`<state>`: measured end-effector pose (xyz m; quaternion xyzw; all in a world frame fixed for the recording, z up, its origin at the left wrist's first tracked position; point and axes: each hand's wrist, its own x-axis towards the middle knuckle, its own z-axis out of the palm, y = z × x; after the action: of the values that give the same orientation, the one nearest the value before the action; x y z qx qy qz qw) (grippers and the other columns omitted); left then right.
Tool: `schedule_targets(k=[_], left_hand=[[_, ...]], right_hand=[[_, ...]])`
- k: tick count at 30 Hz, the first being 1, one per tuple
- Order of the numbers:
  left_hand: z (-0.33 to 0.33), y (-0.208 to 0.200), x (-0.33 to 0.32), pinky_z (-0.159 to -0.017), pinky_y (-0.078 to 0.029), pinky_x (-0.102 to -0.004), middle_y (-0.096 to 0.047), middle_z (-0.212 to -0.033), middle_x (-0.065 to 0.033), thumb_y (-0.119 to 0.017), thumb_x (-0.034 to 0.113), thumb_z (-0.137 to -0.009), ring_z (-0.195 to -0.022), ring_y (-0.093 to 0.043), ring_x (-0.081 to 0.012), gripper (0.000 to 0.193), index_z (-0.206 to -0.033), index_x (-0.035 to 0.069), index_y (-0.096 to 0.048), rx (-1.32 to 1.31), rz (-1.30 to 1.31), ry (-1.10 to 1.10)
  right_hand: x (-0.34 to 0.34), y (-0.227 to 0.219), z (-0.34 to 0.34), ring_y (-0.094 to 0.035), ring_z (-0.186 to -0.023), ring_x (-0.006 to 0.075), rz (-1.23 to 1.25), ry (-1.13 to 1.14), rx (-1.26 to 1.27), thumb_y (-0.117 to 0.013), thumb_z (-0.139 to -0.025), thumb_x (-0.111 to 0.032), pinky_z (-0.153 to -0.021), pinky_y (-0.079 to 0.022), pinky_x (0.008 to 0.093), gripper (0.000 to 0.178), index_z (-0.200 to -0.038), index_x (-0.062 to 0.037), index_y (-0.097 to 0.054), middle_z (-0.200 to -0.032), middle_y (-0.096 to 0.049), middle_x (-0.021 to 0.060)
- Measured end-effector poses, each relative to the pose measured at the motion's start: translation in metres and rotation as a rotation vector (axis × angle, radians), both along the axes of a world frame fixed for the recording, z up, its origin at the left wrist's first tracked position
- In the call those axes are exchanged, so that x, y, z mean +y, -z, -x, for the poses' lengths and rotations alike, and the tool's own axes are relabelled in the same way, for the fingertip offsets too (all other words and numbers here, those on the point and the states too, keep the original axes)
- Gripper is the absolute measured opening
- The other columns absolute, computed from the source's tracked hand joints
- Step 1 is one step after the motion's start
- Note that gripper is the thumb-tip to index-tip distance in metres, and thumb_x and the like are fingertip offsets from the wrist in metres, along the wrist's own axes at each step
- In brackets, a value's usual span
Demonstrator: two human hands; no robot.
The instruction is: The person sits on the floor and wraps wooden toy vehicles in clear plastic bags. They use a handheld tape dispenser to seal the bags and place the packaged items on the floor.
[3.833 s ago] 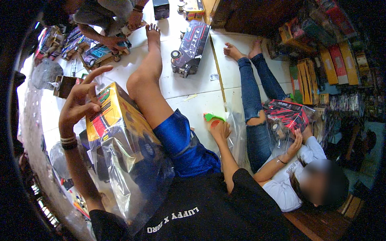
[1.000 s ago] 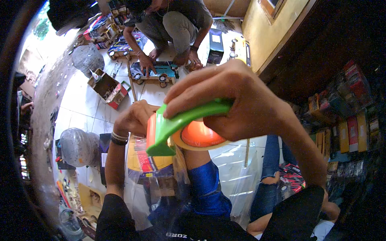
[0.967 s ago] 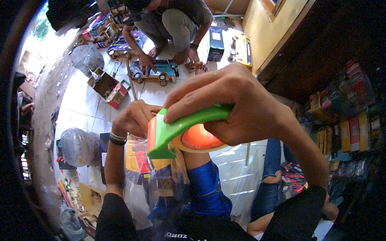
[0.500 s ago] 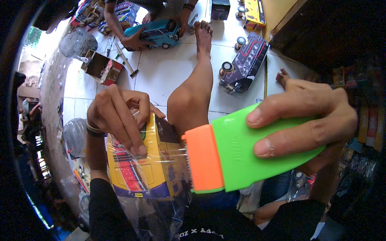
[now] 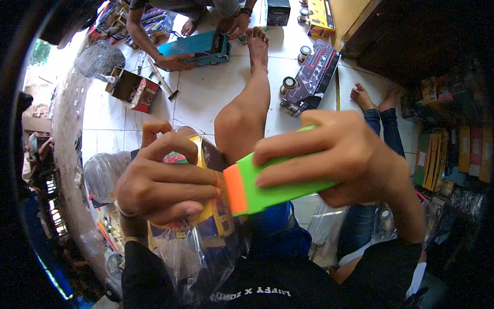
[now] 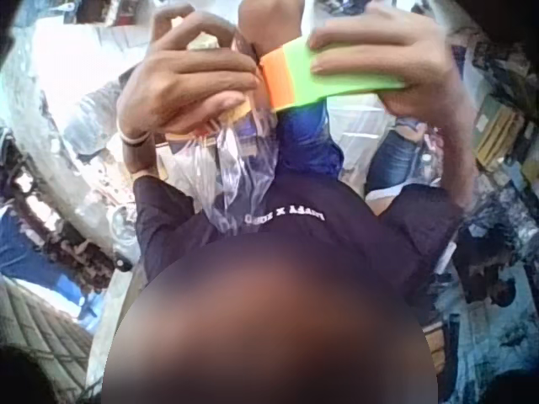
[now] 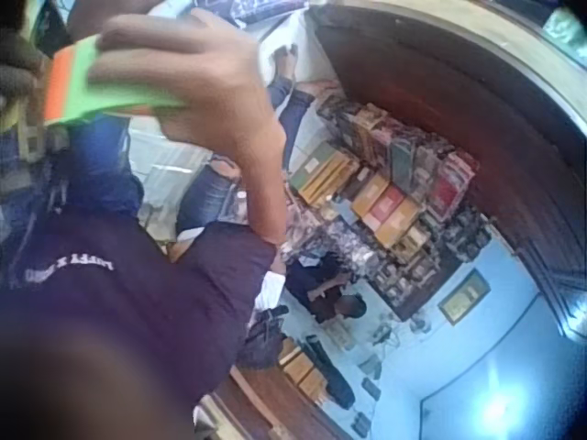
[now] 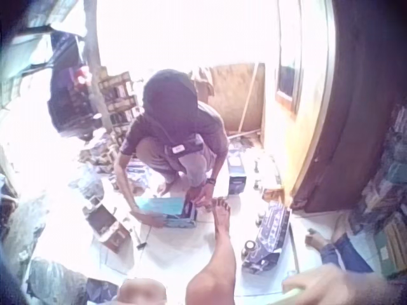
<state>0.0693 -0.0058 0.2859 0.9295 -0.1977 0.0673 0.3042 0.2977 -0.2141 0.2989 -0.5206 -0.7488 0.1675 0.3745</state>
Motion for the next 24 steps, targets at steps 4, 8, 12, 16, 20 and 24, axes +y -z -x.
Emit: schedule_targets(k=[4,8,12,16,20,24], left_hand=[[0.003,-0.006,0.001,-0.097,-0.032,-0.0488,-0.073,-0.091,0.0051,-0.068,0.036,-0.096,-0.099,-0.06,-0.0219,0.026,-0.085,0.013,-0.075,0.034,-0.05,-0.024],[0.0,-0.003,0.005,-0.104,-0.028,-0.0524,-0.074,-0.089,0.0023,-0.063,0.036,-0.101,-0.109,-0.061,-0.0259,0.034,-0.082,0.012,-0.076,0.125,-0.082,-0.048],[0.001,0.012,0.002,-0.112,-0.024,-0.0568,-0.074,-0.113,-0.008,-0.052,0.038,-0.107,-0.125,-0.056,-0.0317,0.045,-0.084,0.009,-0.08,-0.026,-0.095,-0.226],[0.018,0.008,0.007,-0.114,-0.026,-0.0522,-0.069,-0.127,-0.0092,-0.047,0.04,-0.109,-0.129,-0.054,-0.0313,0.043,-0.101,0.01,-0.078,-0.068,0.185,-0.143],[0.063,-0.015,-0.004,-0.114,-0.028,-0.0479,-0.069,-0.12,-0.0119,-0.06,0.074,-0.092,-0.122,-0.06,-0.0332,0.075,-0.115,0.003,-0.072,-0.101,0.479,-0.046],[0.117,-0.02,-0.07,-0.106,-0.038,-0.0492,-0.072,-0.105,-0.0074,-0.078,0.056,-0.089,-0.105,-0.066,-0.0245,0.062,-0.123,0.004,-0.073,-0.002,0.327,0.103]], right_hand=[[-0.02,-0.027,0.08,-0.061,-0.074,0.0213,0.464,-0.28,-0.824,-0.072,-0.072,-0.016,-0.059,-0.053,0.032,0.017,-0.088,-0.0109,-0.073,-0.087,-0.068,0.0012],[-0.057,0.004,0.038,-0.067,-0.088,0.0271,0.297,0.502,-0.749,-0.074,-0.082,-0.026,-0.076,-0.057,0.0333,0.027,-0.105,-0.0141,-0.079,-0.113,-0.075,0.002],[-0.093,0.159,-0.014,-0.073,-0.084,0.0398,-0.118,0.98,-0.246,-0.074,-0.083,-0.012,-0.076,-0.058,0.0449,0.031,-0.113,-0.0089,-0.078,-0.101,-0.077,0.0176],[-0.107,0.388,0.012,-0.067,-0.086,0.0396,0.407,1.424,0.259,-0.076,-0.079,-0.012,-0.081,-0.051,0.0498,0.035,-0.114,-0.0054,-0.072,-0.096,-0.071,0.0214],[-0.117,0.514,0.059,-0.061,-0.113,0.039,0.288,1.221,1.155,-0.075,-0.092,-0.027,-0.105,-0.042,0.0541,0.052,-0.138,-0.0089,-0.058,-0.122,-0.066,0.0232],[-0.101,0.521,0.083,-0.06,-0.125,0.0368,0.196,1.133,1.424,-0.073,-0.095,-0.027,-0.112,-0.041,0.0519,0.053,-0.142,-0.0083,-0.056,-0.133,-0.065,0.0231]])
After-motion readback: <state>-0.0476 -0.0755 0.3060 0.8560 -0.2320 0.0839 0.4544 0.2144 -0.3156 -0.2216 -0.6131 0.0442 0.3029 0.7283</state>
